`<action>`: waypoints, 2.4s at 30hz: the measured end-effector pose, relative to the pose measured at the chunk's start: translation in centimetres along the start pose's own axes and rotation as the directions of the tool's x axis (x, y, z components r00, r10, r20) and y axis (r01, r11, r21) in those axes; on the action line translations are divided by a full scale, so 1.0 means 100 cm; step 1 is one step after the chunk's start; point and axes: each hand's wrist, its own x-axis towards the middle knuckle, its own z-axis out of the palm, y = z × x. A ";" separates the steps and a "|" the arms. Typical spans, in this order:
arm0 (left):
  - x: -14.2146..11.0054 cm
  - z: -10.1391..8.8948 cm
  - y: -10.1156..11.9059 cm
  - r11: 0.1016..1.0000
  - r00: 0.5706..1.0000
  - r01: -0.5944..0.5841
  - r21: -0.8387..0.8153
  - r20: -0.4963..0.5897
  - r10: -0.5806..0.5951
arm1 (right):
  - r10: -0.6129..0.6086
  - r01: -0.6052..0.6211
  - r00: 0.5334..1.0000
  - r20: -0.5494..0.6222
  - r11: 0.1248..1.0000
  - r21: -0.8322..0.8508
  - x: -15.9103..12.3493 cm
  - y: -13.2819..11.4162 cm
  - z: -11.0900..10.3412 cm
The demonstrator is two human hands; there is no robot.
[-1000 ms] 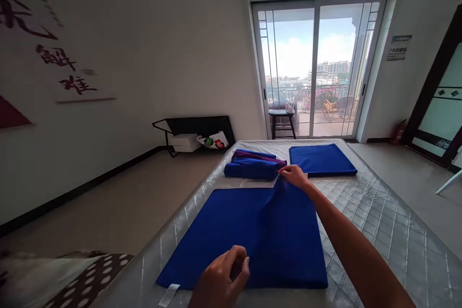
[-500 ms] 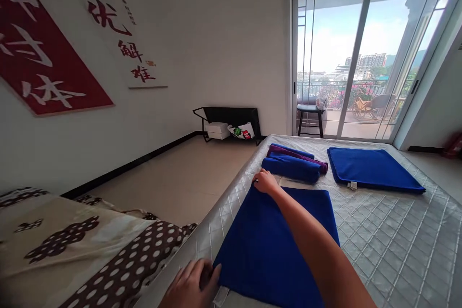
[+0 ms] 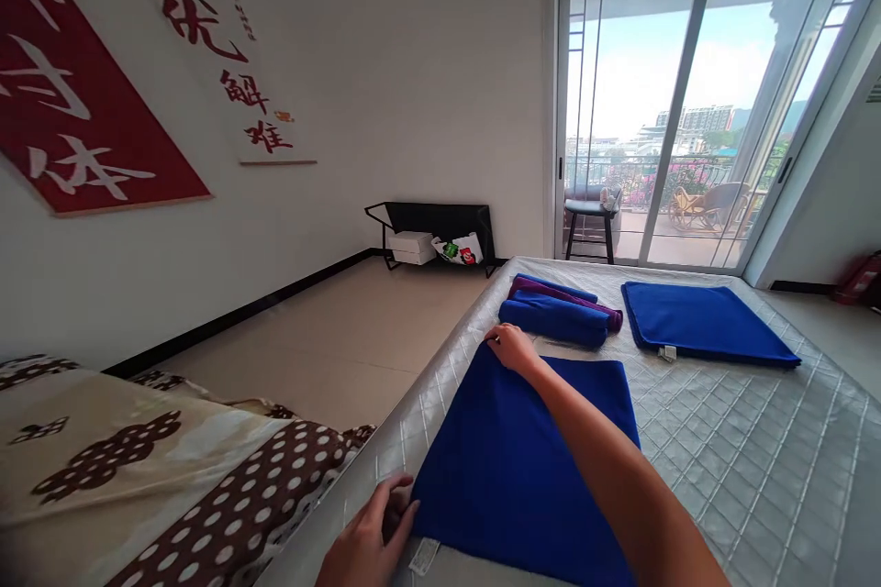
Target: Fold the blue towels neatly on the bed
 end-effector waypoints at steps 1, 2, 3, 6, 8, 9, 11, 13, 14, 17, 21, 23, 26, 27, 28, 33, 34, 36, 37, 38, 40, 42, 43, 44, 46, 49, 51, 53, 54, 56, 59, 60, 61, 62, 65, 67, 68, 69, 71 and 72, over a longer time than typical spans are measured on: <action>0.001 0.000 0.001 1.000 1.000 0.015 0.003 -0.009 -0.015 | -0.006 0.008 0.999 -0.047 0.999 0.045 -0.008 -0.001 -0.012; 0.002 -0.001 0.002 1.000 1.000 0.020 0.011 -0.003 -0.020 | -0.014 0.024 0.995 -0.100 0.994 0.103 -0.017 -0.001 -0.025; 0.003 -0.003 0.004 1.000 1.000 0.015 0.023 0.014 -0.016 | -0.022 0.048 0.987 -0.156 0.985 0.163 -0.029 -0.002 -0.039; 0.007 -0.012 0.009 0.998 0.999 -0.013 0.069 0.052 0.010 | -0.040 0.122 0.953 -0.301 0.958 0.260 -0.074 -0.004 -0.084; 0.009 -0.021 0.016 0.995 0.997 -0.070 0.076 0.028 0.068 | -0.044 0.146 0.929 -0.368 0.956 0.255 -0.110 -0.006 -0.114; 0.009 -0.026 0.022 0.991 0.993 -0.115 0.070 0.001 0.115 | -0.042 0.151 0.916 -0.398 0.957 0.248 -0.129 -0.008 -0.129; 0.010 -0.037 0.041 0.971 0.969 -0.231 0.061 -0.077 0.235 | -0.023 0.147 0.889 -0.458 0.960 0.238 -0.165 -0.013 -0.158; 0.008 -0.052 0.068 0.925 0.909 -0.371 0.085 -0.169 0.381 | 0.021 0.126 0.849 -0.528 0.963 0.240 -0.196 -0.018 -0.187; 0.006 -0.061 0.085 0.889 0.862 -0.444 0.114 -0.216 0.458 | 0.054 0.110 0.824 -0.563 0.961 0.253 -0.209 -0.020 -0.201; -0.001 -0.089 0.141 0.750 0.673 -0.617 0.240 -0.333 0.660 | 0.187 0.070 0.750 -0.634 0.931 0.358 -0.240 -0.026 -0.242; -0.009 -0.122 0.207 0.591 0.445 -0.707 0.387 -0.407 0.798 | 0.291 0.107 0.636 -0.715 0.884 0.455 -0.270 -0.032 -0.283; -0.007 -0.133 0.229 0.547 0.361 -0.706 0.450 -0.435 0.825 | 0.302 0.139 0.586 -0.752 0.877 0.460 -0.283 -0.035 -0.295; 0.002 -0.140 0.249 0.464 0.258 -0.695 0.549 -0.412 0.874 | 0.306 0.137 0.573 -0.760 0.878 0.458 -0.304 -0.041 -0.303; 0.005 -0.141 0.252 0.435 0.233 -0.694 0.574 -0.392 0.890 | 0.309 0.129 0.578 -0.755 0.879 0.458 -0.311 -0.043 -0.304; 0.008 -0.140 0.255 0.408 0.214 -0.695 0.591 -0.372 0.903 | 0.313 0.122 0.583 -0.750 0.878 0.462 -0.317 -0.044 -0.305; 0.016 -0.134 0.258 0.366 0.186 -0.727 0.581 -0.347 0.919 | 0.334 0.115 0.602 -0.725 0.863 0.493 -0.338 -0.047 -0.304; 0.015 -0.133 0.259 0.377 0.196 -0.738 0.559 -0.357 0.913 | 0.334 0.106 0.605 -0.723 0.866 0.489 -0.341 -0.047 -0.304; 0.012 -0.134 0.265 0.412 0.238 -0.766 0.494 -0.377 0.895 | 0.345 0.082 0.601 -0.721 0.871 0.485 -0.349 -0.046 -0.304; 0.009 -0.135 0.269 0.433 0.271 -0.780 0.452 -0.380 0.884 | 0.355 0.074 0.590 -0.725 0.871 0.486 -0.354 -0.046 -0.305; 0.005 -0.138 0.274 0.453 0.306 -0.794 0.406 -0.377 0.874 | 0.366 0.071 0.570 -0.735 0.870 0.488 -0.360 -0.045 -0.306; -0.008 -0.143 0.287 0.487 0.376 -0.819 0.303 -0.356 0.855 | 0.386 0.076 0.499 -0.776 0.872 0.483 -0.372 -0.042 -0.310; -0.026 -0.148 0.303 0.496 0.421 -0.848 0.187 -0.330 0.845 | 0.391 0.088 0.393 -0.832 0.885 0.458 -0.383 -0.040 -0.317; -0.036 -0.149 0.311 0.489 0.433 -0.863 0.126 -0.313 0.845 | 0.389 0.093 0.330 -0.860 0.893 0.440 -0.387 -0.039 -0.322; -0.046 -0.149 0.318 0.478 0.441 -0.876 0.067 -0.292 0.849 | 0.386 0.098 0.259 -0.885 0.901 0.422 -0.391 -0.039 -0.328; -0.066 -0.146 0.331 0.444 0.441 -0.895 -0.047 -0.242 0.864 | 0.375 0.106 0.098 -0.922 0.917 0.384 -0.394 -0.042 -0.340; -0.090 -0.137 0.345 0.326 0.362 -0.924 -0.199 -0.182 0.914 | 0.317 0.097 -0.073 -0.945 0.946 0.310 -0.387 -0.047 -0.357; -0.098 -0.129 0.350 0.228 0.282 -0.932 -0.282 -0.171 0.944 | 0.284 0.077 -0.063 -0.957 0.957 0.279 -0.374 -0.044 -0.364; -0.099 -0.120 0.350 0.193 0.262 -0.918 -0.347 -0.161 0.952 | 0.286 0.060 0.025 -0.958 0.956 0.287 -0.352 -0.033 -0.367; -0.096 -0.113 0.346 0.209 0.283 -0.903 -0.375 -0.155 0.946 | 0.297 0.055 0.084 -0.951 0.952 0.302 -0.337 -0.024 -0.364; -0.089 -0.097 0.332 0.300 0.383 -0.858 -0.417 -0.129 0.915 | 0.326 0.040 0.229 -0.917 0.938 0.344 -0.301 -0.005 -0.351; -0.073 -0.061 0.291 0.506 0.594 -0.748 -0.430 -0.094 0.799 | 0.376 -0.050 0.477 -0.795 0.914 0.403 -0.244 0.017 -0.306; -0.068 -0.047 0.272 0.576 0.663 -0.700 -0.422 -0.087 0.743 | 0.379 -0.104 0.565 -0.733 0.914 0.392 -0.229 0.019 -0.285; -0.064 -0.032 0.252 0.647 0.728 -0.646 -0.406 -0.071 0.682 | 0.361 -0.146 0.649 -0.670 0.923 0.355 -0.217 0.019 -0.263; -0.061 -0.019 0.231 0.727 0.795 -0.571 -0.383 -0.034 0.606 | 0.318 -0.162 0.733 -0.601 0.940 0.300 -0.209 0.016 -0.241; -0.055 0.014 0.172 0.913 0.916 -0.334 -0.235 0.148 0.373 | 0.190 -0.113 0.864 -0.466 0.976 0.188 -0.208 0.001 -0.184; -0.053 0.024 0.142 0.963 0.941 -0.237 -0.130 0.215 0.261 | 0.166 -0.097 0.887 -0.431 0.980 0.176 -0.221 -0.009 -0.159; -0.052 0.026 0.131 0.972 0.945 -0.212 -0.097 0.232 0.229 | 0.158 -0.096 0.896 -0.414 0.981 0.168 -0.230 -0.012 -0.151; -0.052 0.027 0.122 0.977 0.946 -0.198 -0.080 0.246 0.212 | 0.153 -0.097 0.905 -0.398 0.983 0.159 -0.242 -0.013 -0.144; -0.052 0.026 0.112 0.979 0.943 -0.187 -0.084 0.265 0.203 | 0.155 -0.111 0.918 -0.364 0.984 0.139 -0.272 -0.011 -0.136; -0.052 0.025 0.109 0.977 0.940 -0.185 -0.104 0.270 0.207 | 0.155 -0.125 0.929 -0.337 0.986 0.110 -0.293 -0.006 -0.133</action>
